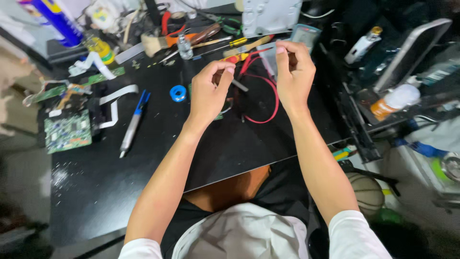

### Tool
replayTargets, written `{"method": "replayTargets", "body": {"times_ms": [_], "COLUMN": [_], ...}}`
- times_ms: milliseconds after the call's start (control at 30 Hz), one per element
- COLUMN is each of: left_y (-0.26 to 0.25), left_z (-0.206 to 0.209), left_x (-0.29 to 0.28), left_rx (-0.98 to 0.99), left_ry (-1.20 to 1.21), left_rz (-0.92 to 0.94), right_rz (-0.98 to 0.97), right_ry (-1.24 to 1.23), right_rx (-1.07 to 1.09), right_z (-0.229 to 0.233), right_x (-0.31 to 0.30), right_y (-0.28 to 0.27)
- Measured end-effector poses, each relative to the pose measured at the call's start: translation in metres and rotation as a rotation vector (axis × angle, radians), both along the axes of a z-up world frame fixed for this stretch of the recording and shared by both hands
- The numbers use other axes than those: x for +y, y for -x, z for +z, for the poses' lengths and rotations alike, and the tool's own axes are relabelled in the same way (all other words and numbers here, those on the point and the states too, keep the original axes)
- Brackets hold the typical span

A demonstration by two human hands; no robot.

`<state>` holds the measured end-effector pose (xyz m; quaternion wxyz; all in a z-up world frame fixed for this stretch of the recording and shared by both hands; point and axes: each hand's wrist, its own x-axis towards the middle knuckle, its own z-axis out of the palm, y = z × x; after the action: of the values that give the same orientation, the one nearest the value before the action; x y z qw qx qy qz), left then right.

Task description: The person uses a soldering iron and desoldering pump to remove components from a circuit board, then uses tweezers to handle and test small electronic parts with a multimeter.

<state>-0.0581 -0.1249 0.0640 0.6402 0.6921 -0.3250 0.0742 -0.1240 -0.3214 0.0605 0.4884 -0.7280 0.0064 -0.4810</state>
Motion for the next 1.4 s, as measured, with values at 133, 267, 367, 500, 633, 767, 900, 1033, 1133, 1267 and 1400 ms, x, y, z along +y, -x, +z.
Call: {"method": "replayTargets", "body": {"times_ms": [133,267,367,500,633,767,900,1033,1133,1267,1400], "left_y": [0.03,0.069,0.103,0.141,0.166,0.183,0.191,0.196,0.199,0.203,0.207], "left_z": [0.03,0.062,0.076,0.082,0.084,0.085,0.089,0.091,0.092,0.091,0.089], "left_x": [-0.072,-0.143,-0.198,-0.254,-0.293,-0.316,-0.33,-0.337,-0.341,-0.345,-0.344], "left_rx": [-0.012,-0.148,-0.156,-0.018,-0.051,-0.001,-0.009,-0.022,-0.032,-0.051,-0.068], "left_ry": [0.098,0.063,0.057,0.014,0.044,0.005,-0.055,-0.072,-0.1,-0.101,-0.115], "left_rz": [-0.27,-0.422,-0.539,-0.704,-0.787,-0.839,-0.821,-0.821,-0.813,-0.822,-0.811], "right_rz": [-0.137,-0.271,-0.412,-0.575,-0.574,-0.48,-0.539,-0.71,-0.716,-0.744,-0.944], "right_ry": [-0.045,-0.169,-0.209,-0.475,-0.851,-0.986,-0.91,-0.724,-0.582,-0.549,-0.182], "right_rx": [-0.143,-0.355,-0.573,-0.772,-0.475,-0.313,-0.338,-0.356,-0.424,-0.371,-0.409], "right_z": [0.021,0.039,0.041,0.031,-0.002,-0.054,-0.072,-0.074,-0.07,-0.053,-0.025], "right_x": [-0.044,-0.097,-0.155,-0.259,-0.358,-0.429,-0.475,-0.503,-0.508,-0.494,-0.463], "right_y": [0.04,0.085,0.116,0.156,0.177,0.171,0.162,0.157,0.158,0.162,0.171]}}
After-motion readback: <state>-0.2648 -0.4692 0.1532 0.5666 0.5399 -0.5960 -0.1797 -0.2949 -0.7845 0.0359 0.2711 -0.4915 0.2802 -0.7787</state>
